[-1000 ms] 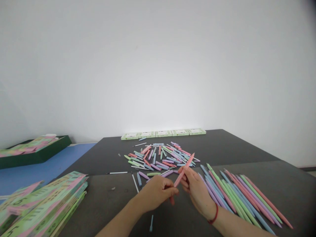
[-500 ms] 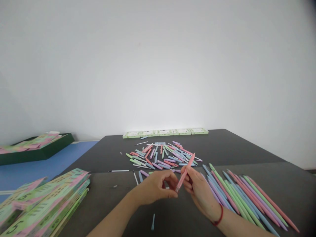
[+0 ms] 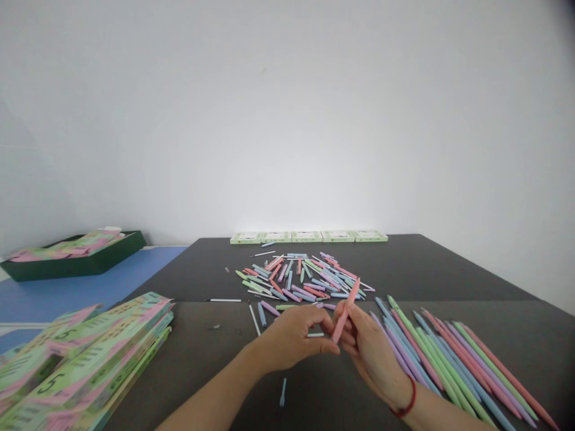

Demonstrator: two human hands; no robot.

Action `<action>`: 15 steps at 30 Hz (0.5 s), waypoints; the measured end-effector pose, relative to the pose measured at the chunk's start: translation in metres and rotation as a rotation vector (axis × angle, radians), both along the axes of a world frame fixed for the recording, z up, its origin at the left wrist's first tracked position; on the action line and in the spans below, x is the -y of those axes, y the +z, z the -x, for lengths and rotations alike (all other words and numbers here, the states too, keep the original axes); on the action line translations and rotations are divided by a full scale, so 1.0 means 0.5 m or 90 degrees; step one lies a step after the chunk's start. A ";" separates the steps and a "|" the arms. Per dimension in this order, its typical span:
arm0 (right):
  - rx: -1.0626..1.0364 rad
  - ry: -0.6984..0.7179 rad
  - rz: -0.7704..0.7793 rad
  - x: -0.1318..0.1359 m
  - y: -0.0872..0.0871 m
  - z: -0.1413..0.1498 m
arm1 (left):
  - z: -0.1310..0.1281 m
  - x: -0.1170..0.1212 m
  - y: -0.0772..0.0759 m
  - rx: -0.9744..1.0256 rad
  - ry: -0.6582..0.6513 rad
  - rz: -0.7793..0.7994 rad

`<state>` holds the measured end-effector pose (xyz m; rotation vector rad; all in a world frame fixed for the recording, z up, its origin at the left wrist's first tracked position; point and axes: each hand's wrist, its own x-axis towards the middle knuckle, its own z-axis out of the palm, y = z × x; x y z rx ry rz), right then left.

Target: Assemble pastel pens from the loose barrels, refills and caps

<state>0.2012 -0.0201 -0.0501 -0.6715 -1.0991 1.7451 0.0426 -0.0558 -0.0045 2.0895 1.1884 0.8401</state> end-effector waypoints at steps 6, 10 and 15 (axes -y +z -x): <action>0.359 -0.112 -0.562 -0.020 0.066 -0.043 | 0.025 -0.010 0.003 -0.122 0.077 0.062; 0.576 -0.047 -0.731 -0.028 0.118 -0.081 | 0.049 -0.027 0.006 -0.135 0.174 0.037; 0.625 -0.043 -0.684 -0.022 0.127 -0.125 | 0.058 -0.035 0.008 -0.135 0.241 0.037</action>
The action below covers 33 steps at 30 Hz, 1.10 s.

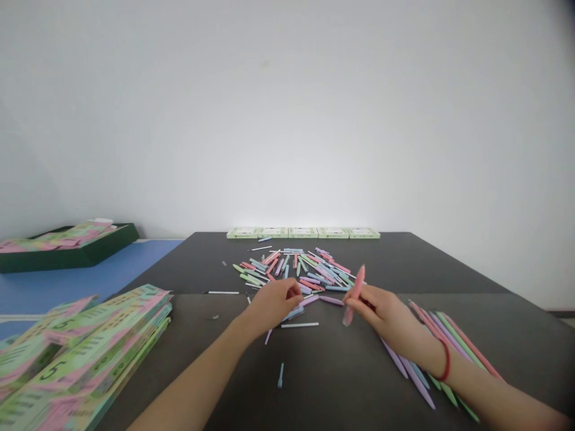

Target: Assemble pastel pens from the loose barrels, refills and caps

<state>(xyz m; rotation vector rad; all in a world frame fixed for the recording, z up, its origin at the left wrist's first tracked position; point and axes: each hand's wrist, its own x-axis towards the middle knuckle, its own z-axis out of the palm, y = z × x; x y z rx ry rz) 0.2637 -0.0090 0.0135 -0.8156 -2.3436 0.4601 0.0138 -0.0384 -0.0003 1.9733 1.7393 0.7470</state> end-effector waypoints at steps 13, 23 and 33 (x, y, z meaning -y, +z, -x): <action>-0.011 -0.030 0.135 0.021 -0.093 0.025 | -0.055 0.021 -0.008 0.260 -0.141 0.052; -0.063 0.045 0.262 0.041 -0.090 0.059 | -0.069 0.004 -0.032 0.527 -0.090 0.023; -0.642 0.040 0.633 0.001 -0.095 0.044 | -0.067 -0.002 -0.066 0.702 -0.070 0.092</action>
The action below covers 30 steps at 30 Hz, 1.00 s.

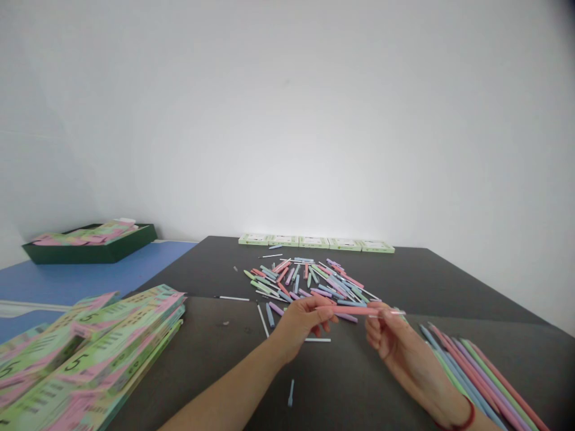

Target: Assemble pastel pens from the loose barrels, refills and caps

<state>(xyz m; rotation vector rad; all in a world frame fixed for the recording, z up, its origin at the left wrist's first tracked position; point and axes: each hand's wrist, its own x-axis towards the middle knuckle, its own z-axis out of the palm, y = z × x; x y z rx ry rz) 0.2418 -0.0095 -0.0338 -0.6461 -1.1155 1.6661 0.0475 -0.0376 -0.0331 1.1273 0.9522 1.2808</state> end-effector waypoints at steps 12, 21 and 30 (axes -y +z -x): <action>-0.038 -0.079 0.056 -0.025 -0.021 -0.012 | 0.005 0.009 -0.010 0.157 -0.145 0.030; 0.327 -0.255 -0.333 -0.016 0.013 -0.036 | 0.007 -0.010 -0.042 0.031 0.005 0.005; 0.755 -0.101 -0.631 0.003 0.002 -0.035 | 0.010 -0.023 -0.072 -0.073 0.076 0.004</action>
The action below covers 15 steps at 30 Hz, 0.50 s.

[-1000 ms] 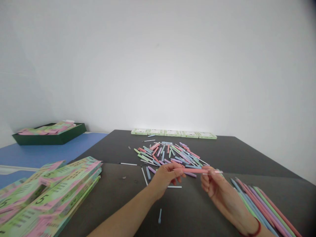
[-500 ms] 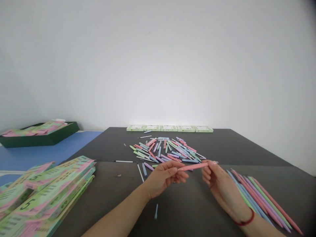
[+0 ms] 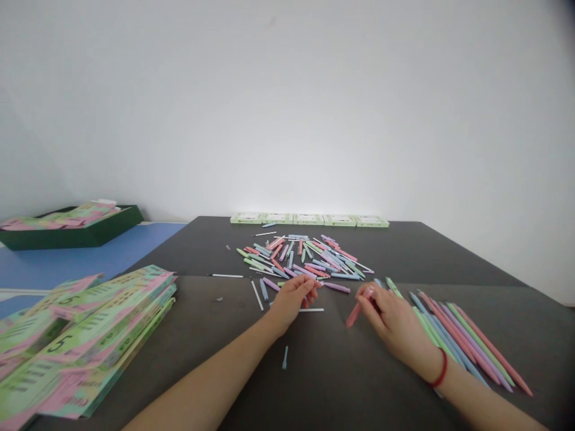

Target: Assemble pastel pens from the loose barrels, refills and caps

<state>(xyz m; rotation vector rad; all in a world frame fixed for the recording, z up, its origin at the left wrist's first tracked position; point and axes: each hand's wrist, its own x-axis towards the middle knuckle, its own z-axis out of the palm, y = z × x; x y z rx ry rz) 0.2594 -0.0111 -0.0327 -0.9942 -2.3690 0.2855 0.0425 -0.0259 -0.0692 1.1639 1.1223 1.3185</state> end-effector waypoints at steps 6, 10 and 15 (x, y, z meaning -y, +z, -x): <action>0.012 -0.006 0.010 0.002 0.007 0.016 | -0.009 0.003 0.000 -0.052 -0.018 -0.009; -0.081 -0.012 0.018 -0.009 0.017 0.005 | -0.016 0.007 -0.003 -0.118 -0.047 -0.017; -0.312 -0.092 0.092 -0.019 0.014 -0.004 | -0.028 0.027 0.003 -0.218 -0.136 -0.043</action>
